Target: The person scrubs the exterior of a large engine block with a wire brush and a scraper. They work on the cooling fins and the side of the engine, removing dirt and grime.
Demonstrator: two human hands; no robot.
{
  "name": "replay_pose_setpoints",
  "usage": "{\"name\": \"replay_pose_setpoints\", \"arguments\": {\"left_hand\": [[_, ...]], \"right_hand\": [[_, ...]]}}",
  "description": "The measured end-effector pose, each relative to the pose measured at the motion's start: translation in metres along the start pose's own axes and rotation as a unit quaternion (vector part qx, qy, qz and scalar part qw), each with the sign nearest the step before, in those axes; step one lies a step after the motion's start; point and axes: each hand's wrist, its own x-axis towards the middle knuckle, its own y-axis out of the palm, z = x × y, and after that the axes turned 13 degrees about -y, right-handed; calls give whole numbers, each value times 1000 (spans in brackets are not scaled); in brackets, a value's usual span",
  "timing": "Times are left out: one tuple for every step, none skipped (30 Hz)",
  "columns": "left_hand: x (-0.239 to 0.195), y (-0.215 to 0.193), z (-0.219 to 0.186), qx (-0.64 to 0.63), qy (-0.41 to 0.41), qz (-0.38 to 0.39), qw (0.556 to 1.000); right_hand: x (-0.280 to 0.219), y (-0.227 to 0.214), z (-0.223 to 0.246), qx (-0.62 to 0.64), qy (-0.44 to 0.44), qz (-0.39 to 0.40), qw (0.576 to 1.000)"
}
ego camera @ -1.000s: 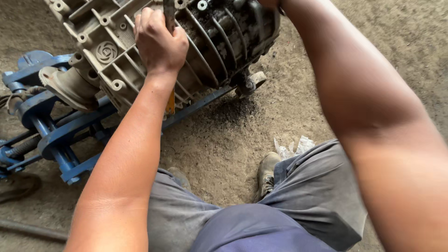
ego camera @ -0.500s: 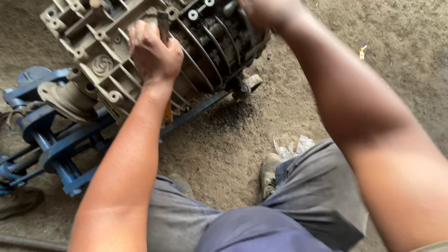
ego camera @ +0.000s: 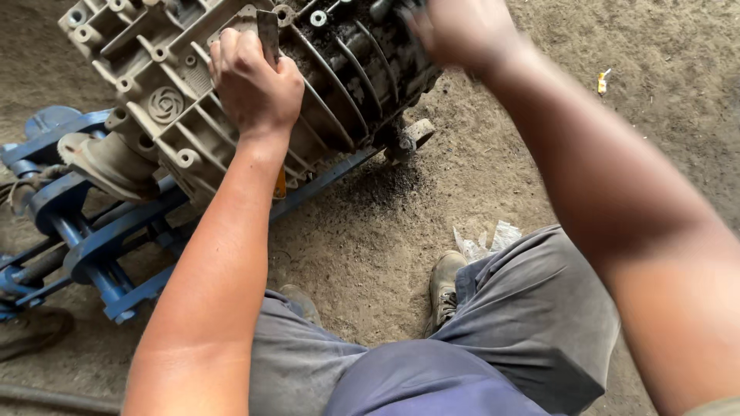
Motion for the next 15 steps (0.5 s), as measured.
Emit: {"name": "replay_pose_setpoints", "arguments": {"left_hand": [[-3, -2, -1, 1, 4, -7, 1000], [-7, -7, 0, -15, -12, 19, 1000], [-4, -8, 1, -36, -21, 43, 998], [1, -8, 2, -57, -29, 68, 996], [-1, -7, 3, -46, -14, 50, 998], [-2, -6, 5, -35, 2, 32, 999], [1, -4, 8, -24, 20, 10, 999], [3, -1, 8, -23, 2, 15, 1000], [1, 4, 6, -22, -16, 21, 999], [0, 7, 4, -20, -34, 27, 999], [3, 9, 4, -12, -29, 15, 999], [3, 10, 3, -5, -24, 3, 1000], [-3, 9, 3, 3, -16, 0, 1000], [-4, 9, 4, -12, -23, 14, 1000], [1, 10, 5, -28, -30, 25, 999]], "right_hand": [[17, 3, -1, 2, 2, 24, 1000], [32, 7, 0, 4, 5, 47, 999], [44, 5, -1, 5, 13, 64, 998], [52, 2, -1, 5, 21, 81, 996], [50, 3, 0, 7, 29, 107, 994], [27, 8, 2, 19, -4, -4, 1000], [-13, 14, 6, 30, -39, -119, 992], [-56, 18, 15, -25, -56, -147, 987], [-95, 19, 26, 15, 15, -76, 997], [-126, 20, 39, 29, 36, -84, 995], [-136, 20, 44, 40, 50, -95, 993], [-125, 20, 38, 53, 42, -97, 993], [-113, 24, 29, 72, 40, -95, 992], [-96, 28, 18, 90, 39, -93, 991], [-60, 29, 4, 49, -42, -171, 983]]}}
